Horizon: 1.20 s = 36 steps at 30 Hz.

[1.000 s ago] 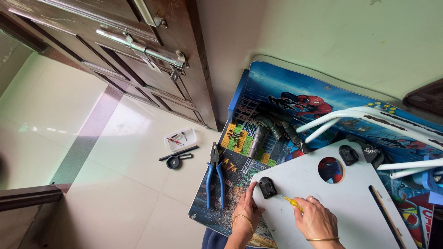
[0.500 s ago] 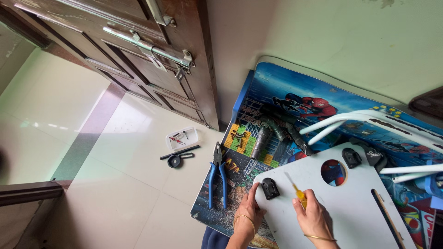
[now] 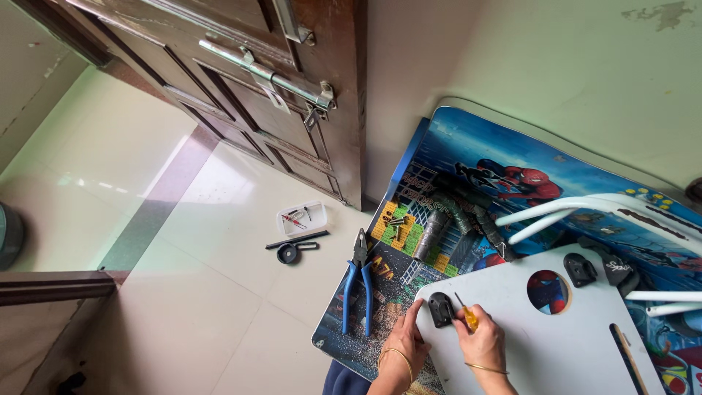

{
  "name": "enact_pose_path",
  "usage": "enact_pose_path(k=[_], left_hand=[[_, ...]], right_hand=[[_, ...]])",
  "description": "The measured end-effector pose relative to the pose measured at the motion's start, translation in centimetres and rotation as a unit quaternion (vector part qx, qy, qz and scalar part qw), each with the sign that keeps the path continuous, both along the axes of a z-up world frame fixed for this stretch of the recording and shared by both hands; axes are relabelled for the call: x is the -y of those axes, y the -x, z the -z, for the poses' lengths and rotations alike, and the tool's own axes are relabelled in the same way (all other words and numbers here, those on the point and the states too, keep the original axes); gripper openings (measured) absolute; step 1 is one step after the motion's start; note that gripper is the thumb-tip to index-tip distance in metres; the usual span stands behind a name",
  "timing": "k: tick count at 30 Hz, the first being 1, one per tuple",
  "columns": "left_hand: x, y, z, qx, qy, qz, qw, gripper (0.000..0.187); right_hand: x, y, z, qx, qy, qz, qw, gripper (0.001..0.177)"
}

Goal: The person uses a yellow screwdriver to tighten screws on a black caster wheel attached to a white board. They repeatedly turn the screwdriver and reposition the wheel while seated on the floor.

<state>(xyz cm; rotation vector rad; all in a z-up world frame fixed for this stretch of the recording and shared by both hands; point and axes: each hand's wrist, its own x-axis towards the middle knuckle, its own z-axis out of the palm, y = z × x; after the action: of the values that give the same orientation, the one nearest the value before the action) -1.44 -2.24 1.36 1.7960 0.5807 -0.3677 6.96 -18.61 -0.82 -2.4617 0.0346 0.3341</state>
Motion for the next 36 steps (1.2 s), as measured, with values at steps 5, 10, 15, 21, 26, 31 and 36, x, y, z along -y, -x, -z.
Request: enact_pose_path(k=[5, 10, 15, 21, 26, 31, 36], left_hand=[[-0.3, -0.1, -0.4, 0.002, 0.000, 0.010, 1.000, 0.097], [-0.6, -0.5, -0.7, -0.014, -0.009, 0.021, 1.000, 0.097], [-0.6, -0.3, -0.9, -0.021, -0.005, 0.025, 0.999, 0.096], [-0.6, -0.3, -0.8, -0.028, -0.015, 0.030, 0.999, 0.095], [-0.6, -0.5, -0.4, -0.049, -0.006, 0.035, 0.998, 0.095], [-0.5, -0.4, -0.3, -0.020, -0.023, 0.033, 0.999, 0.095], [-0.6, 0.2, -0.3, 0.030, 0.020, -0.029, 0.999, 0.089]], right_hand=[[0.5, -1.3, 0.0, 0.012, -0.013, -0.034, 0.999, 0.023], [-0.1, -1.9, -0.3, 0.060, -0.025, -0.109, 0.992, 0.038], [-0.4, -1.4, -0.7, 0.055, 0.073, -0.135, 0.987, 0.031], [-0.2, -1.4, -0.6, 0.044, 0.076, -0.131, 0.987, 0.030], [-0.2, -1.6, -0.8, 0.060, 0.041, -0.127, 0.989, 0.025], [-0.4, -2.6, -2.4, 0.004, 0.020, -0.016, 1.000, 0.021], [-3.1, -5.1, -2.9, -0.003, -0.111, -0.048, 0.993, 0.020]])
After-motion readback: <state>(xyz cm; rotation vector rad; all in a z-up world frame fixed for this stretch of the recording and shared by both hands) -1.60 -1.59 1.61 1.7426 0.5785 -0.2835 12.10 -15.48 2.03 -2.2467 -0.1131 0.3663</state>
